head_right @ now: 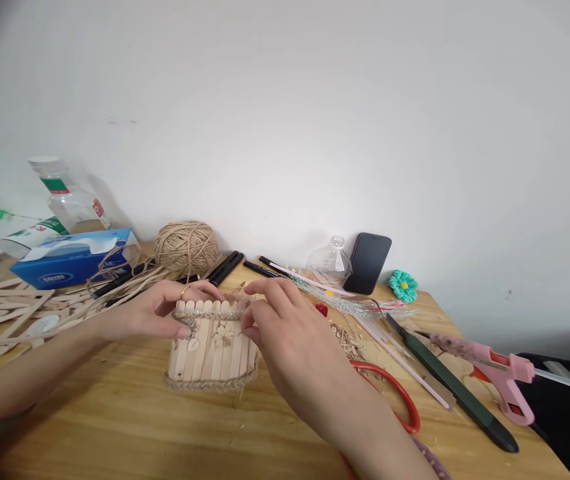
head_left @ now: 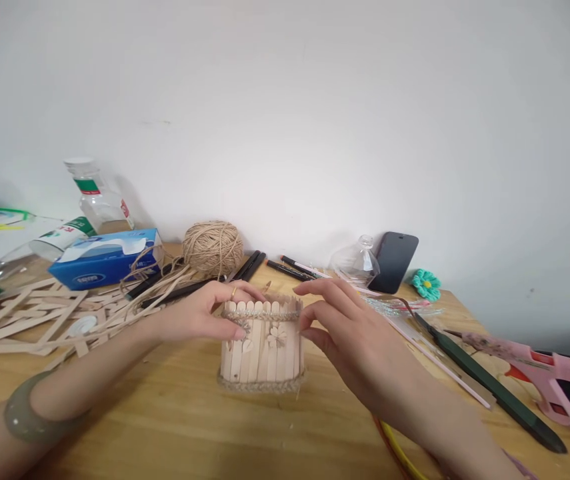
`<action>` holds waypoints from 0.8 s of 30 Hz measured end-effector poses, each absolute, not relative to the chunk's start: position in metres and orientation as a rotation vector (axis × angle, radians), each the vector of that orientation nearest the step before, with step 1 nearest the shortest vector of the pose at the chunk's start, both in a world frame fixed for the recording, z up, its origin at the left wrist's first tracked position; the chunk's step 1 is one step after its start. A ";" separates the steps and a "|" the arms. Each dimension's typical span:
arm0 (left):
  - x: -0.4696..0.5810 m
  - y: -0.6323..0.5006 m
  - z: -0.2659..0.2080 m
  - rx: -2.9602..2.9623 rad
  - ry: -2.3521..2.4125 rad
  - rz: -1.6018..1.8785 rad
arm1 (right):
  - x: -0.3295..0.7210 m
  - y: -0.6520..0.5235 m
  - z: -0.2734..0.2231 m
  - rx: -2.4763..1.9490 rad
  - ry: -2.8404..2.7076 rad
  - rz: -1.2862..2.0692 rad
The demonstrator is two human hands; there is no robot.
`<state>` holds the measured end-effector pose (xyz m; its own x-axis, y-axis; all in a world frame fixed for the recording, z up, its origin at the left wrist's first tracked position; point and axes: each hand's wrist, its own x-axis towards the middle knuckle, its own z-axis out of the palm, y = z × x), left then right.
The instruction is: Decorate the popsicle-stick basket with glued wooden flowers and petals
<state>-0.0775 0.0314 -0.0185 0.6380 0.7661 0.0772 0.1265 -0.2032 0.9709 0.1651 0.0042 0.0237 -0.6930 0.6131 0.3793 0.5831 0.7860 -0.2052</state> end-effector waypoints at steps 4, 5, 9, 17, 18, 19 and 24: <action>-0.078 0.032 -0.019 1.625 0.771 0.688 | 0.163 0.003 0.021 -0.844 -2.664 0.022; -0.078 0.032 -0.020 1.596 0.786 0.690 | 0.162 0.003 0.020 -0.849 -2.672 -0.002; -0.079 0.033 -0.021 1.547 0.810 0.700 | 0.156 0.001 0.014 -0.865 -2.618 -0.129; -0.078 0.033 -0.022 1.539 0.816 0.711 | 0.149 0.000 0.005 -0.914 -2.576 -0.091; -0.078 0.033 -0.022 1.533 0.811 0.709 | 0.149 0.000 0.005 -0.929 -2.564 -0.065; -0.078 0.033 -0.021 1.529 0.807 0.707 | 0.148 0.001 0.005 -0.942 -2.555 -0.028; -0.078 0.032 -0.021 1.519 0.793 0.691 | 0.150 0.004 0.003 -1.023 -2.458 0.315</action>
<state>-0.0784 0.0325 -0.0210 0.5872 0.8092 -0.0217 0.0895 -0.0383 0.9952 0.1495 0.0039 0.0030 -0.6197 0.7156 0.3223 0.6114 0.6977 -0.3735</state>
